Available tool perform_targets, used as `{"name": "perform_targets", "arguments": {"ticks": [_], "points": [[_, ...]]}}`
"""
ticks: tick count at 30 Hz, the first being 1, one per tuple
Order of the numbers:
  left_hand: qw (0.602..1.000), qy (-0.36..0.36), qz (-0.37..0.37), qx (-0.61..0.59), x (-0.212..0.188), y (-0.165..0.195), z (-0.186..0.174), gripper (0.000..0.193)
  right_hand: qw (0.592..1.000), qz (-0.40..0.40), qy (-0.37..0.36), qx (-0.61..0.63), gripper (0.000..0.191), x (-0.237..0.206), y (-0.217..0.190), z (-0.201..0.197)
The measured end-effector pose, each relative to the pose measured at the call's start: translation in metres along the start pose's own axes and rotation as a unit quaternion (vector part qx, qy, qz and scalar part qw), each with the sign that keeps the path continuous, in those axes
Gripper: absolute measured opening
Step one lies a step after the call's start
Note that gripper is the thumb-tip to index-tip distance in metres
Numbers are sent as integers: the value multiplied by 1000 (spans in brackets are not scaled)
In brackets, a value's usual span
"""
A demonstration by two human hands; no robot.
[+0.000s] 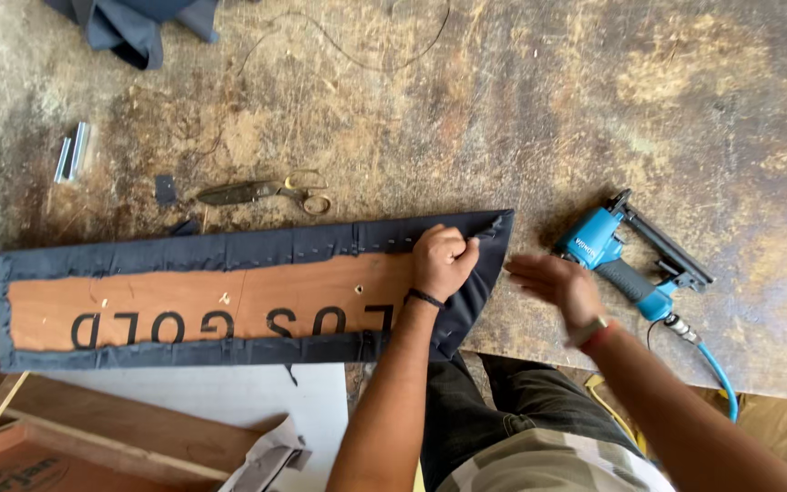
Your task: The person stretches dark fabric over a long wooden board and staples it in place using a pneumatic nail gun. They trim the excess fabric with scissors, fold the fabric edges over the board, staple the corners, and then handle foam-covered padded sections and fabric strips on the workbench.
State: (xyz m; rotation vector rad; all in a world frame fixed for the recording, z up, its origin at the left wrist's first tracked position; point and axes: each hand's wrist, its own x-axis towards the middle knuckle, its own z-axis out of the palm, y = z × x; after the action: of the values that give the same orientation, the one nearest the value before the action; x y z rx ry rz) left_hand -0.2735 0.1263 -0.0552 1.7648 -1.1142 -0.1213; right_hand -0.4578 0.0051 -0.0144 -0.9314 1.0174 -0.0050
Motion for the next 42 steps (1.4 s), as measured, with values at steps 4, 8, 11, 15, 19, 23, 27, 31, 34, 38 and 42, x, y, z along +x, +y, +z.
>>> {"name": "perform_targets", "arguments": {"ticks": [4,8,11,15,19,23,27,31,34,38,42], "points": [[987,85,-28,132,-4,-2,12,41,771,-159,245,-566,59,-27,-10,-72],[967,119,-45,221,-8,-8,20,36,703,-164,250,-645,88,-9,2,-90],[960,129,-67,240,-9,-12,23,35,772,-82,226,-589,86,2,-1,-91],[960,135,-84,229,-11,-16,26,36,818,-4,186,-545,68,-10,-19,-84],[962,137,-101,216,-13,-17,29,37,837,54,110,-533,53,-15,-42,-55],[965,133,-110,197,-13,-19,31,38,759,56,75,-644,68,3,-54,-20],[960,144,-109,214,-12,-22,33,38,731,7,61,-680,69,7,-56,-14],[961,136,-109,216,-13,-21,34,36,720,0,40,-693,56,6,-44,-18],[964,124,-124,201,-14,-21,33,39,704,24,35,-709,56,10,-35,-21],[965,110,-128,202,-14,-24,33,40,696,23,-14,-717,46,7,-21,-19],[958,130,-112,228,-14,-24,35,38,695,61,27,-716,51,4,-18,-23]]}}
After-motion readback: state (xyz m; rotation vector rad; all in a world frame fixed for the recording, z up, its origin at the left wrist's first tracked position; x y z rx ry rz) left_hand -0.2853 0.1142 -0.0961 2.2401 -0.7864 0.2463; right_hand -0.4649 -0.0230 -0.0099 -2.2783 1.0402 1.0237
